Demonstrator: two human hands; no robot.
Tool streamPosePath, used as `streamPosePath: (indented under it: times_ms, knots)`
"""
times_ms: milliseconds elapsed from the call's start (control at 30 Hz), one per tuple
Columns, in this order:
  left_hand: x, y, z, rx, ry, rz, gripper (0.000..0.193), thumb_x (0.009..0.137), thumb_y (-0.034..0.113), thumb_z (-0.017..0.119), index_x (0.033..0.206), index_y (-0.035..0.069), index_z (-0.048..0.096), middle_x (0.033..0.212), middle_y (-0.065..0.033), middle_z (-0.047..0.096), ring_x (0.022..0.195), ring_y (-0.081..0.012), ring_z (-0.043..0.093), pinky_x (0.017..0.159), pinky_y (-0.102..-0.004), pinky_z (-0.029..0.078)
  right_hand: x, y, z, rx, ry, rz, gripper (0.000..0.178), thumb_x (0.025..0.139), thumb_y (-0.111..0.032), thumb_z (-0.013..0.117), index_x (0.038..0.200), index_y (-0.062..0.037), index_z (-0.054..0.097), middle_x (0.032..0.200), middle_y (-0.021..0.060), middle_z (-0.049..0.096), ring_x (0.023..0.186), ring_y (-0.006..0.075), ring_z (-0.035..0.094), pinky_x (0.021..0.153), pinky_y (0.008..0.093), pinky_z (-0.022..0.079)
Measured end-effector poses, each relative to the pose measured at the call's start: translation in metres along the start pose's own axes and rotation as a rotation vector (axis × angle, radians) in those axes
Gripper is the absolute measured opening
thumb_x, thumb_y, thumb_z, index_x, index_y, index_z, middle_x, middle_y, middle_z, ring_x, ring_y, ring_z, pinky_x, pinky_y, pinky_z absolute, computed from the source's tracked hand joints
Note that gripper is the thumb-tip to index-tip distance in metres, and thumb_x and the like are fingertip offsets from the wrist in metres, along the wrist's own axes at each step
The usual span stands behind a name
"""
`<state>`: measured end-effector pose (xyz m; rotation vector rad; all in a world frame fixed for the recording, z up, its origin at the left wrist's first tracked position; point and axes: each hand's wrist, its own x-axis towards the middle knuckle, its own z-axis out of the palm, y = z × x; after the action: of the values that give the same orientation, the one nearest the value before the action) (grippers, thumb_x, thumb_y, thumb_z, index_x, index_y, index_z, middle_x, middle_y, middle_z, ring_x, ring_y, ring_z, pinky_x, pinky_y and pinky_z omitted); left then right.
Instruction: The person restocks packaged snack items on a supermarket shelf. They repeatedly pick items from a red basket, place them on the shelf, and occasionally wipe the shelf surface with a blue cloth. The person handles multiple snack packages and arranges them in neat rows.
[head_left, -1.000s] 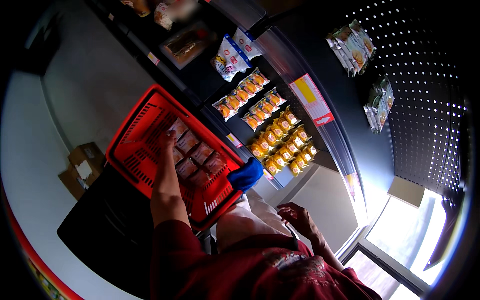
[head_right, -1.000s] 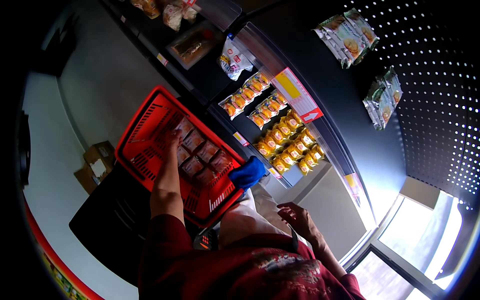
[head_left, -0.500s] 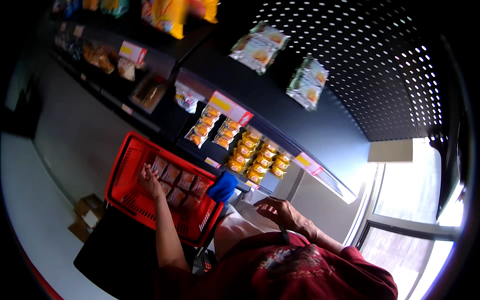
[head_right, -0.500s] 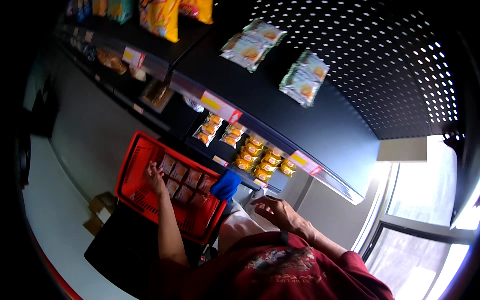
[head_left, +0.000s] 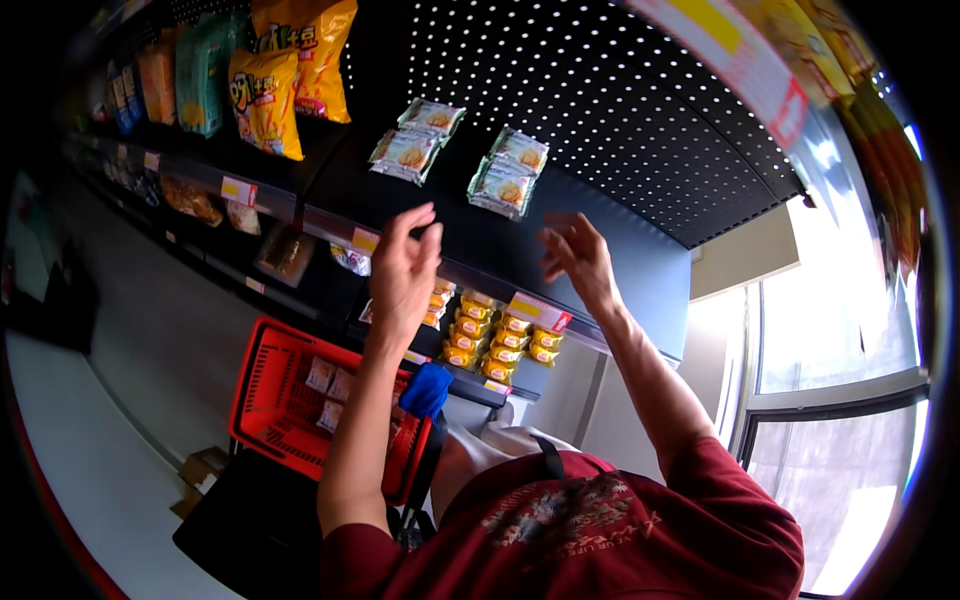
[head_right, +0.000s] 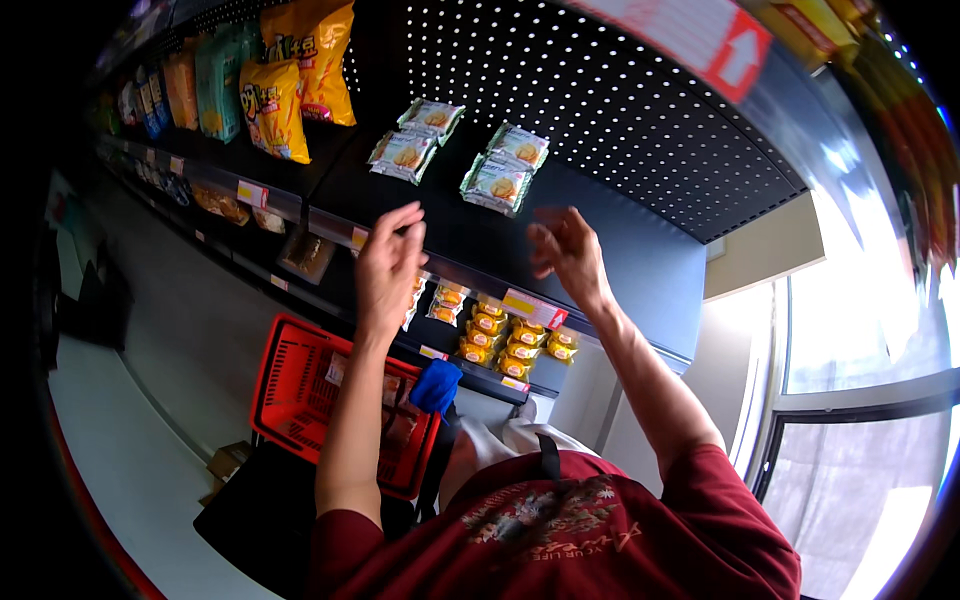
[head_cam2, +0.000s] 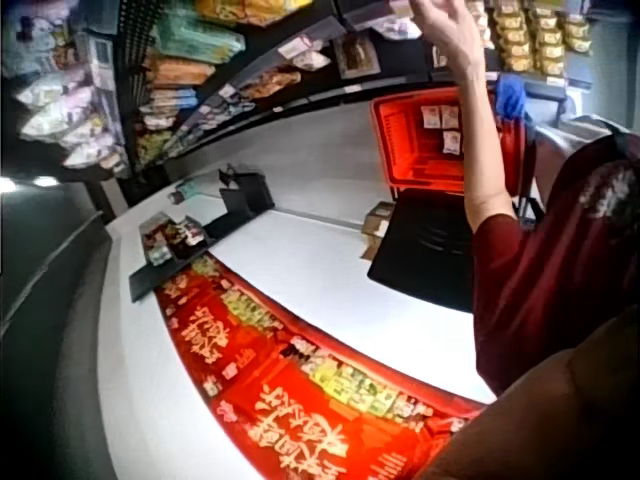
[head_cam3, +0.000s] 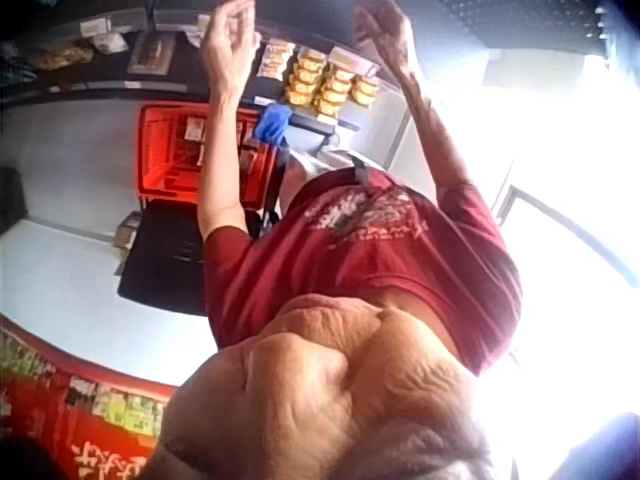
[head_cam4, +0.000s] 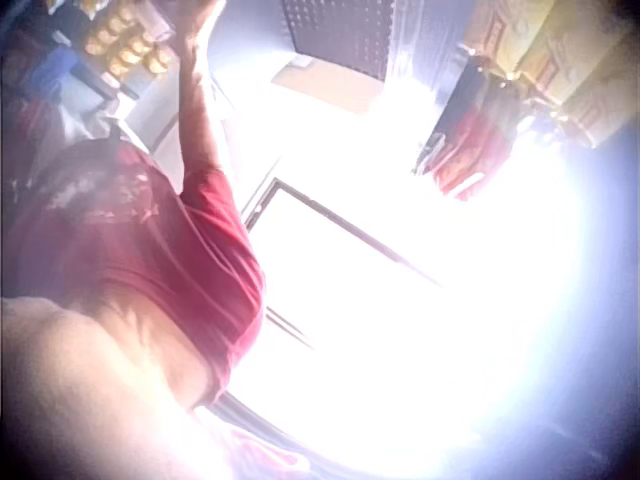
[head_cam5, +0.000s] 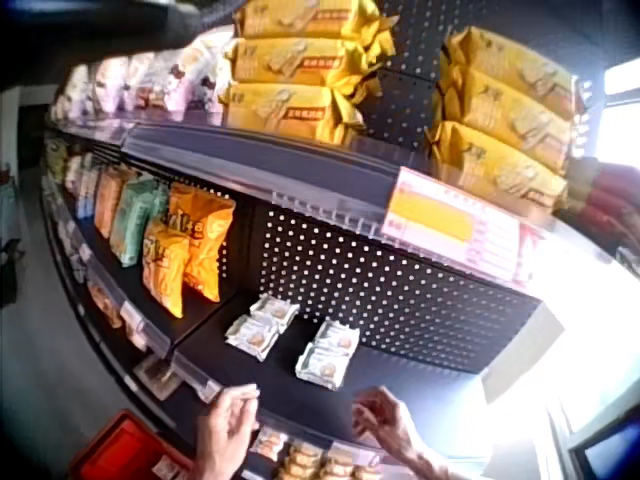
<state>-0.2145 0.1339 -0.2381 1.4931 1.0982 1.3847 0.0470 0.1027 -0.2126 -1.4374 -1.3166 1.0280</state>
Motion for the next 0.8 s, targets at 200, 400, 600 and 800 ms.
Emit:
streamPosePath:
  times_ms: [200,400,600,800]
  knots:
    - [0.074,-0.046,0.076,0.586,0.029,0.197,0.044,0.1,0.032,0.062,0.13,0.0,0.057,0.122,-0.0158,0.063,0.078,-0.022,0.071,0.071,-0.033,0.057,0.063,0.011,-0.008,0.05,0.101,0.143,0.063,0.09,-0.034,0.076,0.133,0.0051,0.05,0.108,0.0199,0.069,0.077,0.0226,0.072,0.057,0.0329,0.062]
    - [0.094,-0.06,0.09,0.473,-0.109,-0.134,0.048,0.096,0.035,0.062,0.127,-0.002,0.058,0.114,-0.021,0.063,0.097,-0.037,0.067,0.081,-0.0443,0.056,0.087,0.009,0.001,-0.001,0.063,0.241,0.06,0.083,-0.035,0.083,0.119,0.0091,0.063,0.097,0.0161,0.073,0.069,0.0209,0.072,0.054,0.0317,0.062]
    - [0.082,-0.034,0.062,0.015,-0.308,-0.296,0.054,0.087,0.021,0.078,0.132,-0.002,0.058,0.099,-0.0104,0.069,0.072,-0.0096,0.064,0.052,-0.0257,0.051,0.071,0.017,-0.005,0.069,-0.066,0.217,0.051,0.087,-0.03,0.081,0.119,0.0059,0.064,0.093,0.0104,0.07,0.078,0.0145,0.066,0.061,0.0269,0.059]
    - [0.057,-0.024,0.044,0.238,-0.392,-0.128,0.051,0.08,0.012,0.082,0.126,0.002,0.062,0.092,-0.002,0.066,0.074,-0.0062,0.056,0.058,-0.025,0.047,0.038,0.02,-0.003,0.14,-0.107,-0.062,0.05,0.085,-0.011,0.081,0.126,0.004,0.055,0.102,0.0106,0.069,0.083,0.0139,0.066,0.062,0.0283,0.058]
